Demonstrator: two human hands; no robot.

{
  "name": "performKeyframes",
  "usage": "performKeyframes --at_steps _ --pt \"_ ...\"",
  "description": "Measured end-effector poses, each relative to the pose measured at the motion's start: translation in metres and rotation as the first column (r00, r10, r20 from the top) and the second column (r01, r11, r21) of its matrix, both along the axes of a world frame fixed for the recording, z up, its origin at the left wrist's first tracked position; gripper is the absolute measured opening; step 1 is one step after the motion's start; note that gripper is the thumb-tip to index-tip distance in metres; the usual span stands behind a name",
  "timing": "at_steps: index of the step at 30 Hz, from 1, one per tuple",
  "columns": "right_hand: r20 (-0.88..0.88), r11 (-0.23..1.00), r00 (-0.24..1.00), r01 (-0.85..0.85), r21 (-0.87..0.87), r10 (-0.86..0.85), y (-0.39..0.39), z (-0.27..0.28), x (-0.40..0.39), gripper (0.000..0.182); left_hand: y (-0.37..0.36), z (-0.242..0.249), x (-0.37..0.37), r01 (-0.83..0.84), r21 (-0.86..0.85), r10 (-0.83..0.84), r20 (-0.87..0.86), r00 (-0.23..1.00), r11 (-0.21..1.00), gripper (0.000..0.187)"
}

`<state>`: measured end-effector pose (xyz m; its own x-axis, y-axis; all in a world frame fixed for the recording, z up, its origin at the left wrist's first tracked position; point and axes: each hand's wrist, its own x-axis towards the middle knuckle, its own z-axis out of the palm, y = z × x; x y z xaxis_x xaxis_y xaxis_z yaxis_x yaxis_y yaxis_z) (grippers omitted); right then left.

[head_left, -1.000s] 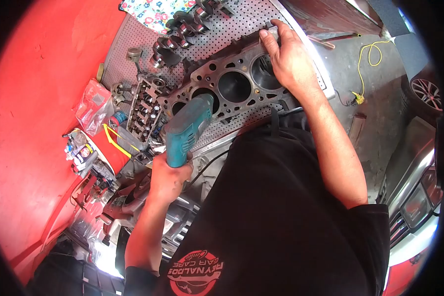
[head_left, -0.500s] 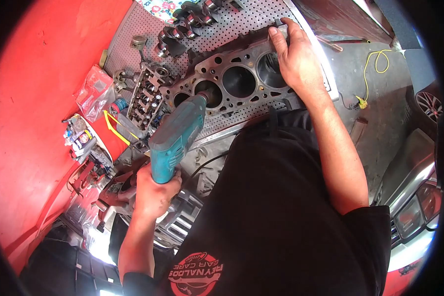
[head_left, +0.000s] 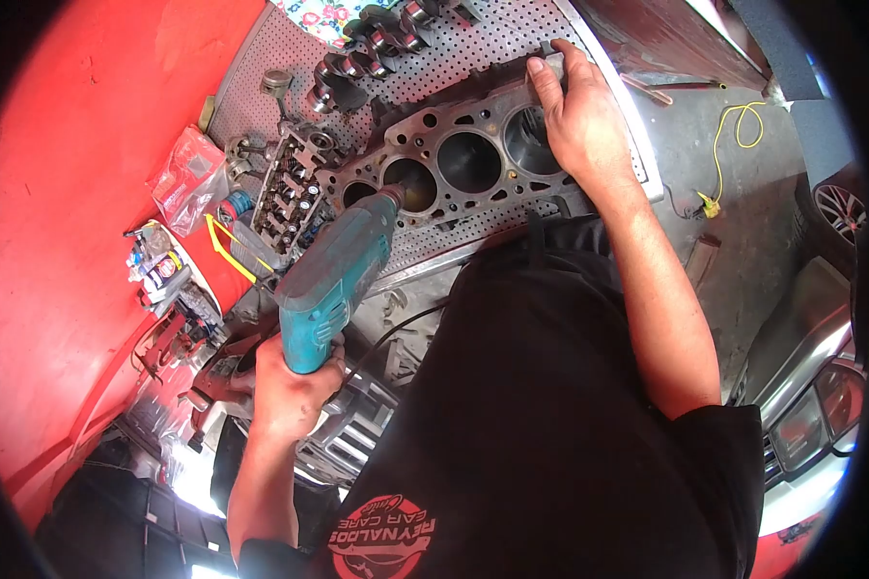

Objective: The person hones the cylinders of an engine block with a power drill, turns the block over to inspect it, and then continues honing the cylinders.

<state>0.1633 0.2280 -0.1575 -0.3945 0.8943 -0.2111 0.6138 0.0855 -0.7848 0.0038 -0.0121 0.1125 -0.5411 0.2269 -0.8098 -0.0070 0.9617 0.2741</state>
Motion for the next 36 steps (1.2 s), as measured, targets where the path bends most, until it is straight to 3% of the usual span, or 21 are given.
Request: performKeyframes --at_steps 36 --pt "-0.032 0.999 0.999 -0.001 0.047 0.003 -0.0004 -0.0031 0.0005 0.057 -0.0012 0.004 -0.0016 -0.012 -0.003 0.012 0.022 1.0 1.0 0.02"
